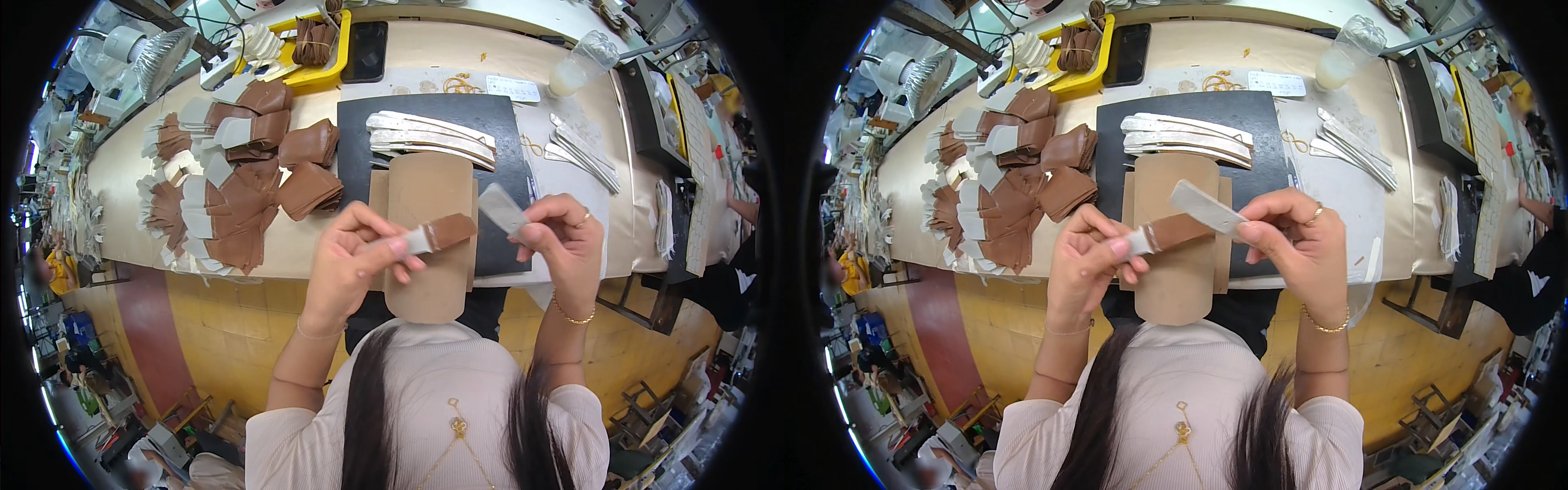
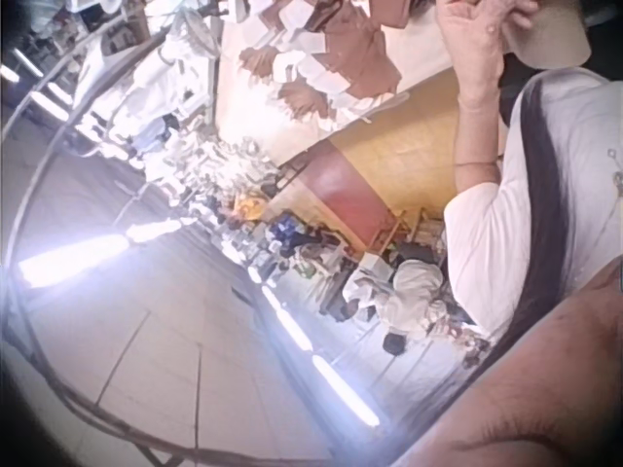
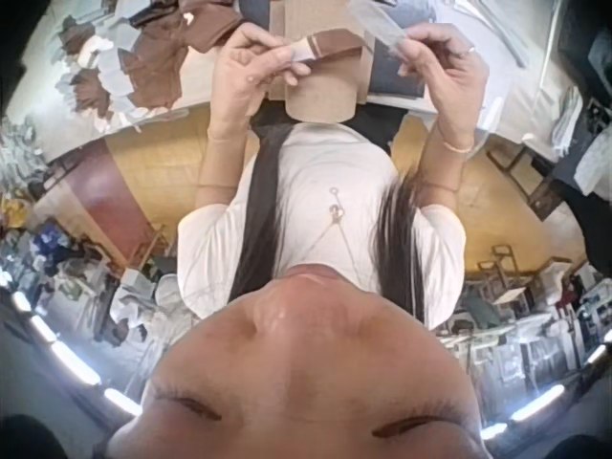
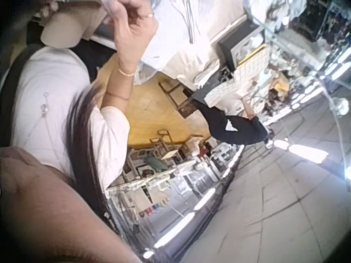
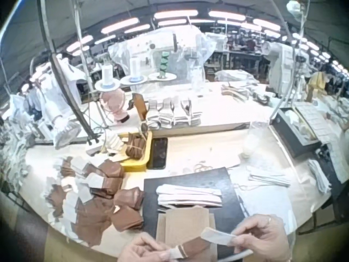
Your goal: The person assembles leather goods by attaching white strips to brown leather pieces using a cardboard template. They repeatedly pick up strips, align them on the template, and place the assembled pieces aside. The person also briefly counts and stores banknotes in their pocket.
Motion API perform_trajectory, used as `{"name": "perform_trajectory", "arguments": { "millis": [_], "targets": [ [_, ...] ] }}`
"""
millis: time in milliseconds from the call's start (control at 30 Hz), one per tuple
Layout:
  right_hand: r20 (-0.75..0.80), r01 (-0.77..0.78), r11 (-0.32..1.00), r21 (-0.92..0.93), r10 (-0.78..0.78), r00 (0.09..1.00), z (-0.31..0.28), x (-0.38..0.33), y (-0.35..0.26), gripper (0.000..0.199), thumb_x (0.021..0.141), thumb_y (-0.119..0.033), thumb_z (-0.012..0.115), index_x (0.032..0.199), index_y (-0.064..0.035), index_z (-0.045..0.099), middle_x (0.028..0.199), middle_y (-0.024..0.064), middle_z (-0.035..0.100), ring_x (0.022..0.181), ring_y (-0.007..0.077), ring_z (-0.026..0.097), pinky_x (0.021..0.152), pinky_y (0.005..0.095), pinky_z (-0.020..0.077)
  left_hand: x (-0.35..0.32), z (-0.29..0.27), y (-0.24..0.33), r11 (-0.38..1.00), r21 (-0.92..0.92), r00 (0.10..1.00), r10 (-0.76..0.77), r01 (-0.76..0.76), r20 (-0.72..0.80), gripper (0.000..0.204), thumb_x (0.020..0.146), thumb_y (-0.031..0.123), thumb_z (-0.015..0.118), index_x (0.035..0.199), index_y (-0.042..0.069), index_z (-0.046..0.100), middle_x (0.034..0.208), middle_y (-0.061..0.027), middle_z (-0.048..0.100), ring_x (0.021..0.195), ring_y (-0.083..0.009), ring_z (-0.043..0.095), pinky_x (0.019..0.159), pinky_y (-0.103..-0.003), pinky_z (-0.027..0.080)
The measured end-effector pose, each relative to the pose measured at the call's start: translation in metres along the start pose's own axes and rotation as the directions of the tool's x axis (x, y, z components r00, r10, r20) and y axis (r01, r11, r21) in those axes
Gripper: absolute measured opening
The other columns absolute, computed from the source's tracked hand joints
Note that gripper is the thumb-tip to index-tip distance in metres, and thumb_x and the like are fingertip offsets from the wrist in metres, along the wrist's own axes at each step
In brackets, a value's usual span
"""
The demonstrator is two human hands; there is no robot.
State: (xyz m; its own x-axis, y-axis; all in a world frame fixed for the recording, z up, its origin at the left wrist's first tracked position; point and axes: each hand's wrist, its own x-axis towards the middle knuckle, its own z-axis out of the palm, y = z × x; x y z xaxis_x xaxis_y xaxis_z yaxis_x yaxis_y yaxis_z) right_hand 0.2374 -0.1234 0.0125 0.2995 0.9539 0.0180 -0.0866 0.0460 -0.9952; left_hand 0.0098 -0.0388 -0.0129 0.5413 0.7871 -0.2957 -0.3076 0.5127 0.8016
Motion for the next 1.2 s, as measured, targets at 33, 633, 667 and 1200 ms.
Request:
{"name": "perform_trajectory", "arguments": {
  "millis": [33, 633, 667, 1200],
  "targets": [
    [-0.023, 0.018, 1.0, 0.022, -0.017, 1.0, 0.0, 0.0, -0.004, 0.006, 0.083, -0.001, 0.064, 0.087, 0.0027, 0.06, 0.077, 0.0075, 0.063, 0.061, 0.0068, 0.057, 0.051, 0.0184, 0.047, -0.001, 0.003, -0.001, 0.999, 0.044, 1.0, -0.015, 0.014, 0.02, 0.017, 0.083, -0.004, 0.059, 0.098, -0.003, 0.051, 0.081, -0.0156, 0.063, 0.064, -0.018, 0.065, 0.051, -0.024, 0.053],
    [0.279, -0.337, 0.853, -0.398, 0.463, 0.841, 0.043, 0.025, 0.001, 0.016, 0.08, -0.012, 0.07, 0.078, 0.0016, 0.064, 0.058, 0.0017, 0.06, 0.046, 0.0015, 0.051, 0.04, 0.0151, 0.0369, 0.002, -0.028, 0.008, 0.979, 0.096, 0.98, -0.186, 0.179, 0.072, 0.046, 0.098, 0.032, 0.043, 0.11, -0.011, 0.055, 0.088, -0.0176, 0.065, 0.081, -0.022, 0.067, 0.07, -0.026, 0.056],
    [0.296, -0.331, 0.854, -0.402, 0.463, 0.835, 0.045, 0.027, 0.001, 0.016, 0.079, -0.013, 0.071, 0.078, 0.0017, 0.064, 0.058, 0.0016, 0.06, 0.046, 0.0014, 0.051, 0.04, 0.0151, 0.0369, 0.001, -0.028, 0.008, 0.979, 0.095, 0.98, -0.185, 0.178, 0.073, 0.048, 0.098, 0.033, 0.042, 0.11, -0.011, 0.054, 0.089, -0.0177, 0.065, 0.081, -0.022, 0.067, 0.071, -0.026, 0.055],
    [0.229, -0.352, 0.812, -0.466, 0.495, 0.838, 0.054, 0.027, 0.005, 0.016, 0.079, -0.012, 0.068, 0.078, 0.0033, 0.065, 0.06, 0.0037, 0.062, 0.053, 0.0032, 0.055, 0.05, 0.0185, 0.0433, -0.004, -0.029, 0.005, 0.944, 0.254, 0.974, -0.224, 0.21, 0.029, 0.025, 0.089, 0.006, 0.059, 0.112, -0.004, 0.058, 0.088, -0.0104, 0.067, 0.083, -0.0135, 0.066, 0.07, -0.02, 0.052]
  ]
}}
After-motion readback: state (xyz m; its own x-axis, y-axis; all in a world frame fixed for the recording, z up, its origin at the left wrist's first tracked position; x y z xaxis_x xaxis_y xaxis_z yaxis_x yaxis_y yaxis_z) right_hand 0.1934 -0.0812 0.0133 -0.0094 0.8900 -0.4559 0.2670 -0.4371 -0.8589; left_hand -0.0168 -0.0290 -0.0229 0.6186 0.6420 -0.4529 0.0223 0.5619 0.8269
